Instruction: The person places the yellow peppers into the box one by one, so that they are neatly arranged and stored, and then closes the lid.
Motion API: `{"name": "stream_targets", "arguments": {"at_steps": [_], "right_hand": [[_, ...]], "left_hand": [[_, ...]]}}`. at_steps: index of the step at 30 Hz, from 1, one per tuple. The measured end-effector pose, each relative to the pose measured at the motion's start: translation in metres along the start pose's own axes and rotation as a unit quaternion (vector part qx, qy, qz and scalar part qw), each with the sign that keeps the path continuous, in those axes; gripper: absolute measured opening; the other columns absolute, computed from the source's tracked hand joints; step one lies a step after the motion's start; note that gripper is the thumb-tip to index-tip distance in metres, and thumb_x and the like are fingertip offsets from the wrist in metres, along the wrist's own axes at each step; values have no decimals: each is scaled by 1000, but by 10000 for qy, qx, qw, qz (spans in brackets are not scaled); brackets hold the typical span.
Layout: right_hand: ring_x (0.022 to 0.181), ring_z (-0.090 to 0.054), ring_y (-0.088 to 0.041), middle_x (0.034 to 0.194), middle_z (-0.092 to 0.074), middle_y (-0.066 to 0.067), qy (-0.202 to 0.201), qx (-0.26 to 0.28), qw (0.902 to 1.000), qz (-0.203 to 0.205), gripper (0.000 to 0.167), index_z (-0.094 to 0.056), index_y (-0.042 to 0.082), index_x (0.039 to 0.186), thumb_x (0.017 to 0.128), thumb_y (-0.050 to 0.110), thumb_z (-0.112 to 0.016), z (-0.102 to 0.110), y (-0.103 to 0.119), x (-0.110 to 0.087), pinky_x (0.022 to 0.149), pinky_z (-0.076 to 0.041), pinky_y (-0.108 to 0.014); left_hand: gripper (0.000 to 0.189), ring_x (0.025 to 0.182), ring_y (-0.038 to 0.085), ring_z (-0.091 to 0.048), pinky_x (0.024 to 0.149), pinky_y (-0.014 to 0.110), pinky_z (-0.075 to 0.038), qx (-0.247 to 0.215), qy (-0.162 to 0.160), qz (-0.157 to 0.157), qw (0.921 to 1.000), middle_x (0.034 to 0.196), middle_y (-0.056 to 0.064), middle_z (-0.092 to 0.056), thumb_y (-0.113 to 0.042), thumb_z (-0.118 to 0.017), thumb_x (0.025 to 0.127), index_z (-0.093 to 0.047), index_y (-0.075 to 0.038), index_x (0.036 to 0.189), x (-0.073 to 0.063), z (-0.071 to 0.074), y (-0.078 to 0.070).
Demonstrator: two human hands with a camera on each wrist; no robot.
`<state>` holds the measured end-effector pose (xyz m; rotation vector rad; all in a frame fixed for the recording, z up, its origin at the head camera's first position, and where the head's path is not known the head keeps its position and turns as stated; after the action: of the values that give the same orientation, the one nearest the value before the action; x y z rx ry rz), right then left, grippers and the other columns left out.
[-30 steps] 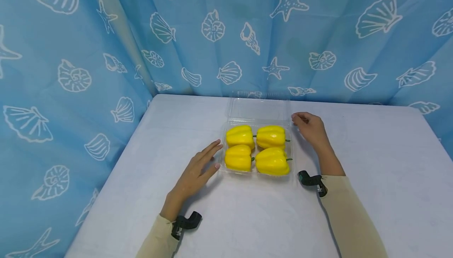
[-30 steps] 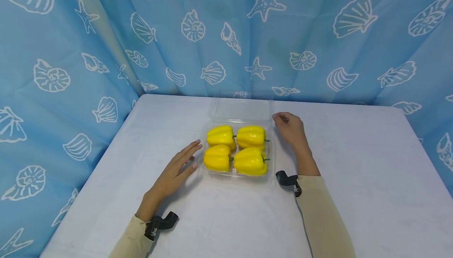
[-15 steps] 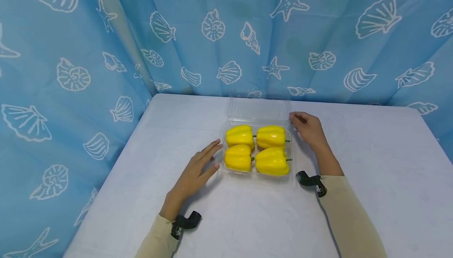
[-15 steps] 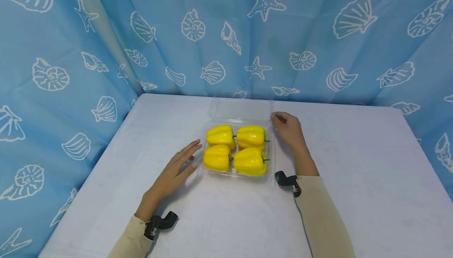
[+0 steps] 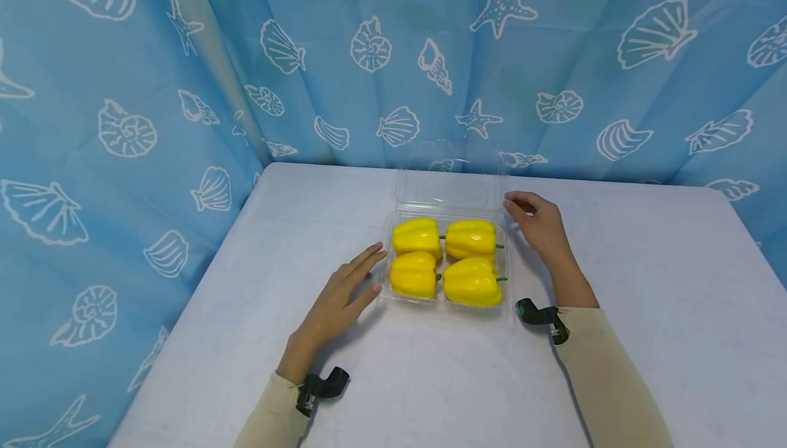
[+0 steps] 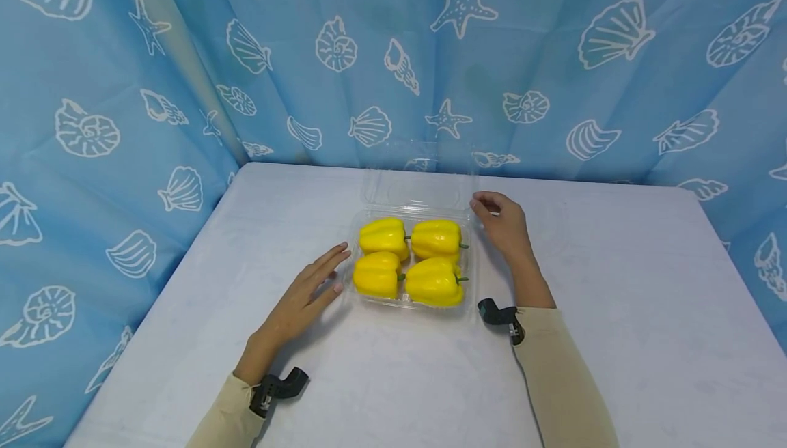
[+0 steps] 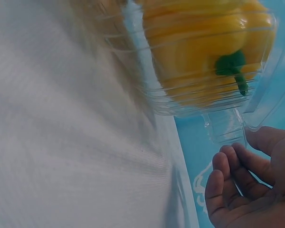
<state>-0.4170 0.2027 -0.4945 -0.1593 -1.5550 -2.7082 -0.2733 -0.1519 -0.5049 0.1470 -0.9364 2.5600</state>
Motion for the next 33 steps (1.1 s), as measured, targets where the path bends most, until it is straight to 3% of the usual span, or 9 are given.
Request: {"name": "stream_targets", "arguments": {"at_steps": [4, 9, 17, 24, 26, 33], "right_hand": [[119, -53, -28, 132, -61, -11, -68, 96, 9999, 18, 47, -61, 8, 135, 101, 41, -58, 0, 1, 3, 103, -45, -46], [118, -55, -23, 129, -62, -8, -92, 390, 9987, 305, 45, -62, 9, 133, 99, 39, -62, -2, 9, 3, 106, -43, -41], [113, -58, -19, 124, -65, -5, -405, 518, 9966, 500, 39, -64, 11, 128, 97, 35, -66, 10, 11, -5, 103, -46, -39], [110, -58, -18, 121, -65, -3, -594, 496, 9955, 555, 37, -66, 13, 124, 96, 36, -68, 13, 10, -9, 100, -48, -31], [110, -58, -20, 119, -65, -4, -625, 495, 9952, 568, 35, -66, 12, 123, 96, 34, -69, 15, 10, -10, 100, -48, -35], [105, -58, -20, 115, -66, -3, -736, 605, 9930, 692, 30, -69, 15, 117, 94, 35, -70, 17, 11, -13, 94, -48, -23]], "left_hand": [[55, 121, 15, -53, 110, 53, -33, 9, 57, -15, 10000, 163, -19, -20, -46, -44, 105, -31, -35, 158, 0, 1, -1], [56, 120, 15, -53, 108, 53, -35, 47, -54, -8, 10000, 163, -16, -22, -44, -46, 105, -32, -34, 157, -4, 7, 1], [55, 117, 13, -53, 107, 52, -36, -33, -6, -137, 9999, 163, -16, -21, -44, -46, 105, -32, -33, 158, -1, 1, 0], [55, 116, 11, -53, 108, 48, -36, 47, 10, 20, 10000, 162, -23, -19, -50, -43, 105, -30, -38, 157, 0, -2, 1], [55, 116, 11, -54, 108, 49, -36, 53, 0, 7, 10000, 162, -23, -19, -49, -43, 105, -30, -38, 157, 0, -2, 1], [55, 115, 13, -54, 106, 50, -37, 42, -7, -120, 9999, 163, -17, -21, -46, -45, 105, -31, -35, 158, 1, -1, -1]]}}
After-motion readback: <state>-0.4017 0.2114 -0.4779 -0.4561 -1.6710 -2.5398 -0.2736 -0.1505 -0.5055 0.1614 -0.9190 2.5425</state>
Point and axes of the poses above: each hand's wrist, its own x-axis towards the middle knuckle, its own z-axis out of the back of the hand, y = z × x, the point moved 5 cm from there along x, towards the middle knuckle
